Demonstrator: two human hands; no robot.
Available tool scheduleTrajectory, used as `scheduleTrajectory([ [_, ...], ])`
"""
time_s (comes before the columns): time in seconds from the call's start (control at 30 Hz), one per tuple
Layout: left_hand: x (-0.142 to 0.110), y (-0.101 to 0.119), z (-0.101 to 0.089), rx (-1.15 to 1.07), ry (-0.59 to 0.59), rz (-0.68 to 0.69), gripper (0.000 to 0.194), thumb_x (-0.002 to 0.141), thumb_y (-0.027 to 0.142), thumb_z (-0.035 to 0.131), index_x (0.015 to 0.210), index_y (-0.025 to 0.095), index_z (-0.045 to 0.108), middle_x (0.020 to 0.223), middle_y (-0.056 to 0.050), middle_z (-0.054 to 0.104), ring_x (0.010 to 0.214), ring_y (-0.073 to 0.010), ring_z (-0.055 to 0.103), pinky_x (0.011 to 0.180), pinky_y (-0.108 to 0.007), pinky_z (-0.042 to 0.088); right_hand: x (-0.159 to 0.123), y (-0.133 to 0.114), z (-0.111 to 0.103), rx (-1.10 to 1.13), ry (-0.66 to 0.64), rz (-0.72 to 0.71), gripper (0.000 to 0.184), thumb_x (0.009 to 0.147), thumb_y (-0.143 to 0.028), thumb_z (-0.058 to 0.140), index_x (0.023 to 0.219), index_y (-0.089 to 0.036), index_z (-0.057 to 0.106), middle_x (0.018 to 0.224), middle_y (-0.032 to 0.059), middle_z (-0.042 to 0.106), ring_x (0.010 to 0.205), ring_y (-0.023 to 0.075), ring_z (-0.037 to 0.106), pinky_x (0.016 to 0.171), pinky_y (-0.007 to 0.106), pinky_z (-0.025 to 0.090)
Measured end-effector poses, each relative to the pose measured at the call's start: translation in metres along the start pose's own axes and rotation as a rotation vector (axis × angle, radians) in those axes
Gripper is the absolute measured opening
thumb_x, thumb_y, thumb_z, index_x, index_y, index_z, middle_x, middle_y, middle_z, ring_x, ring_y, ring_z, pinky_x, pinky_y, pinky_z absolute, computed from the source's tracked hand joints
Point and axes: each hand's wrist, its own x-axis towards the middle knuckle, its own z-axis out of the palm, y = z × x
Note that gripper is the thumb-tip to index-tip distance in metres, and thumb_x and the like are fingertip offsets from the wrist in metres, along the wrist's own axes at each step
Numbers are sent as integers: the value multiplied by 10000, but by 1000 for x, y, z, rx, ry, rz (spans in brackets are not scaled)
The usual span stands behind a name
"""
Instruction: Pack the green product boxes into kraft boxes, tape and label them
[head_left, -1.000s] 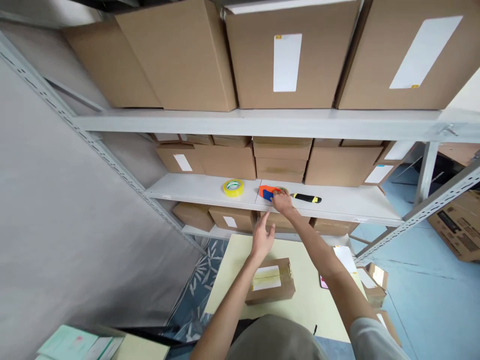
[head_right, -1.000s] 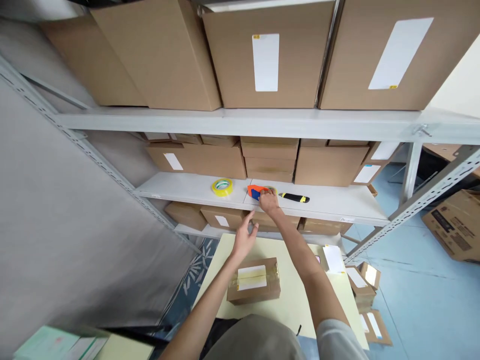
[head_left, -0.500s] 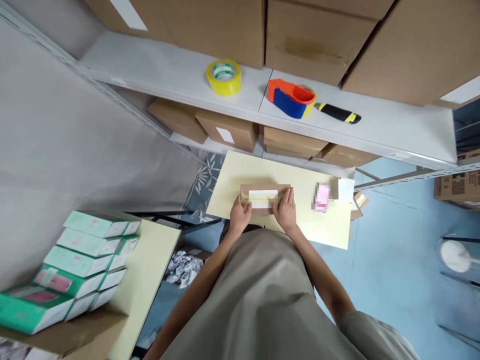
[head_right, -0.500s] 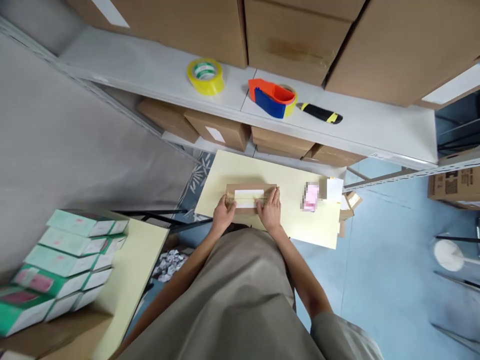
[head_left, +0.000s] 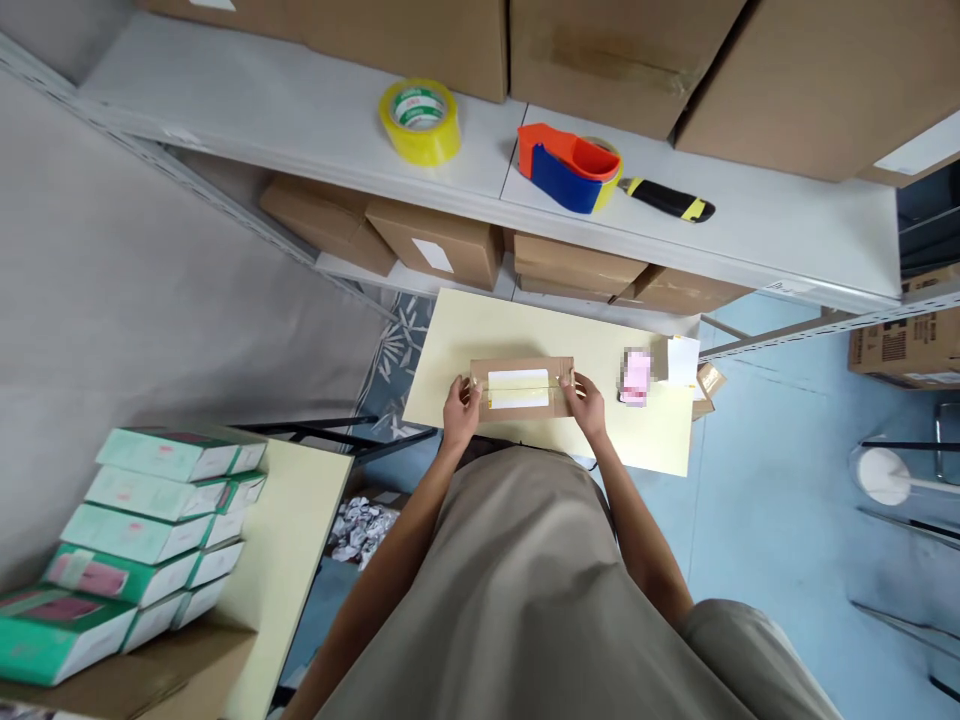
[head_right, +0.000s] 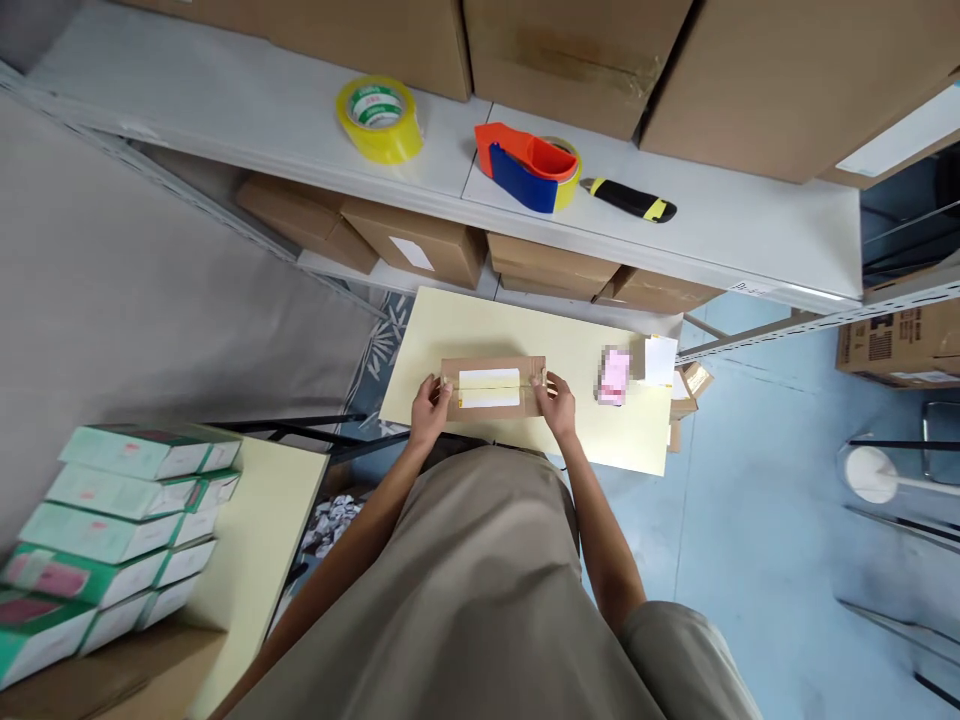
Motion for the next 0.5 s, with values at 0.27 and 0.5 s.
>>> scheduleTrajectory([
  [0.27,13,26,-12,-13,-5,99,355,867,407,793,1157,202,790,1154,-110,759,965,-233,766,878,-358,649,5,-29,-19,234,336,15,620,1125,-541,383,1504,-127,646,1452,215,661,1212,273,710,956,332,602],
  [0.5,9,8,-6,-81,-106,-40,306,816,220,764,1121,210,777,1158,-99,804,1127,-271,790,1022,-429,644,3,3,-9,283,247,42,492,1052,-317,534,1503,-137,609,1474,203,694,1271,268,719,1015,378,615],
])
